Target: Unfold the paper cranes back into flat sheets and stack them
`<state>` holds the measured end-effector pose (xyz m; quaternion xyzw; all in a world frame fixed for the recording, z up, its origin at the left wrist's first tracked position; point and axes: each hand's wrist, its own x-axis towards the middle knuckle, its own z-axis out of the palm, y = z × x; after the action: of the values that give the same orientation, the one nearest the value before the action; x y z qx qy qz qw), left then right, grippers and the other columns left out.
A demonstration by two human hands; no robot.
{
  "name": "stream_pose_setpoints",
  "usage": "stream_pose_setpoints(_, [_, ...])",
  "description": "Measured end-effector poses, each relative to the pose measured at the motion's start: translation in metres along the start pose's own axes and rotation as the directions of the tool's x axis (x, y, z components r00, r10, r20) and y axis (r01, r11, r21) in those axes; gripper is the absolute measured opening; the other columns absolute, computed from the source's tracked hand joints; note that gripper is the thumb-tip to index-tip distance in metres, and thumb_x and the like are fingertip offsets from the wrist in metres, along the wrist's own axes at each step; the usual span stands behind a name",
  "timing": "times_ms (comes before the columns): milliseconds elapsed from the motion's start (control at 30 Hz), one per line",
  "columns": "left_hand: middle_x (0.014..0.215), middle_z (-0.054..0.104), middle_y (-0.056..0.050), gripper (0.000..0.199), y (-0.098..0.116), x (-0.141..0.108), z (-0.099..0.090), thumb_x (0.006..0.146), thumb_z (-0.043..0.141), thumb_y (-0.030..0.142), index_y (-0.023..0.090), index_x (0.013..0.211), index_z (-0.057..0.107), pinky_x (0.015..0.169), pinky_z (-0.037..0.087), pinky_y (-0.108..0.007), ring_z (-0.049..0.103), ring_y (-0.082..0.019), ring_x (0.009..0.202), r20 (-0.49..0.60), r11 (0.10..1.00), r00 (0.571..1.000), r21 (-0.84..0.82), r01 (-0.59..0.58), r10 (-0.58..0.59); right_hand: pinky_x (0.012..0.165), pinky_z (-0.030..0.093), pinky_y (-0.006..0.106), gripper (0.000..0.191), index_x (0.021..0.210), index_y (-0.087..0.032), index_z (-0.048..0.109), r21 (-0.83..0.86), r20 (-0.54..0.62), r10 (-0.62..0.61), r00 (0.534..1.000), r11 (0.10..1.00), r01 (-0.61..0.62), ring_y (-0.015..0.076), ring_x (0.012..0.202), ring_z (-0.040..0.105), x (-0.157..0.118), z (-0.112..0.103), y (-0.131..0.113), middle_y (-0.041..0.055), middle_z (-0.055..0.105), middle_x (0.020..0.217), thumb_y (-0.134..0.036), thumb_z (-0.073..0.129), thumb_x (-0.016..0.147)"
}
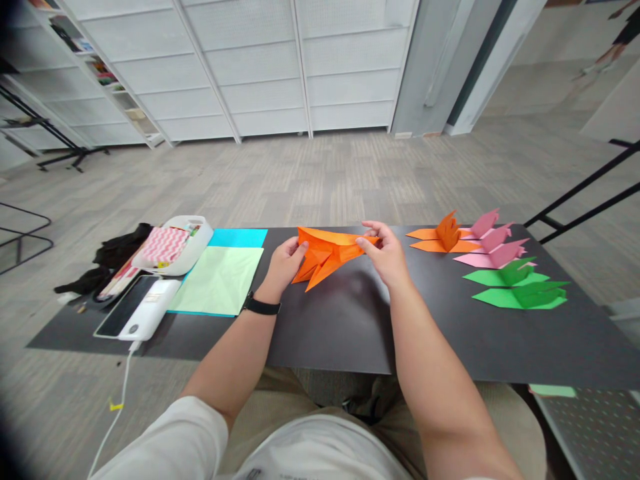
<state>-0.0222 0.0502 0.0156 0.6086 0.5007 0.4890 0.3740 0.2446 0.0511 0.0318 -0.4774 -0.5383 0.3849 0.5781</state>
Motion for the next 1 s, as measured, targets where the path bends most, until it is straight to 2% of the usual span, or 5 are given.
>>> stream_pose_setpoints(233, [0.092,0.079,-0.005,0.030,-0.007,0.011,-0.016,0.097,0.067,0.047,0.018,0.096,0.076,0.080,0.059,-0.029,0.072,-0.023,0.094,-0.103,0.986,0.987,-0.122,0.115,-0.127,0.079,0.059,0.035,0.071,0.136,-0.032,0.067,-0.039,0.240,0.017,0.971,0.999,-0.008,0.0190,0.085,0.067,-0.002,0.000,0.003,-0.0001,0.070,0.101,-0.037,0.090,0.069])
stream_pose_setpoints(367, [0.092,0.079,-0.005,0.033,-0.009,0.013,-0.019,0.094,0.070,0.050,0.018,0.097,0.076,0.078,0.060,-0.030,0.074,-0.022,0.090,-0.043,0.971,0.987,-0.189,0.144,-0.155,0.077,0.060,0.038,0.057,0.127,-0.031,0.073,-0.095,0.164,0.084,0.983,0.993,-0.069,0.0199,0.079,0.067,0.001,-0.003,0.009,-0.0003,0.072,0.091,-0.041,0.089,0.073])
stream_pose_setpoints(667, [0.101,0.080,-0.007,0.039,-0.007,0.011,-0.016,0.087,0.078,0.055,0.020,0.103,0.073,0.084,0.064,-0.040,0.077,-0.024,0.090,0.151,0.889,0.972,-0.400,0.224,-0.177,0.070,0.062,0.033,0.051,0.109,-0.032,0.069,0.222,0.052,0.305,0.951,0.925,-0.309,0.0204,0.086,0.074,0.006,-0.010,0.008,0.0004,0.077,0.101,-0.055,0.091,0.070])
stream_pose_setpoints(833, [0.102,0.080,-0.006,0.037,-0.013,0.015,-0.014,0.091,0.073,0.053,0.020,0.106,0.073,0.089,0.063,-0.037,0.077,-0.022,0.095,0.003,0.933,0.990,-0.336,0.131,-0.138,0.070,0.065,0.032,0.046,0.112,-0.033,0.067,0.158,0.167,0.433,0.886,0.875,-0.458,0.0181,0.084,0.075,-0.001,0.002,0.005,0.0011,0.078,0.110,-0.053,0.088,0.076])
stream_pose_setpoints(1000, [0.096,0.079,-0.006,0.033,-0.014,0.015,-0.015,0.097,0.069,0.052,0.020,0.105,0.074,0.088,0.062,-0.034,0.076,-0.023,0.098,-0.085,0.973,0.993,-0.226,0.055,-0.076,0.065,0.065,0.032,0.044,0.107,-0.030,0.065,0.056,0.197,0.446,0.873,0.884,-0.464,0.0216,0.087,0.076,-0.008,0.015,0.009,0.0040,0.078,0.101,-0.046,0.091,0.074])
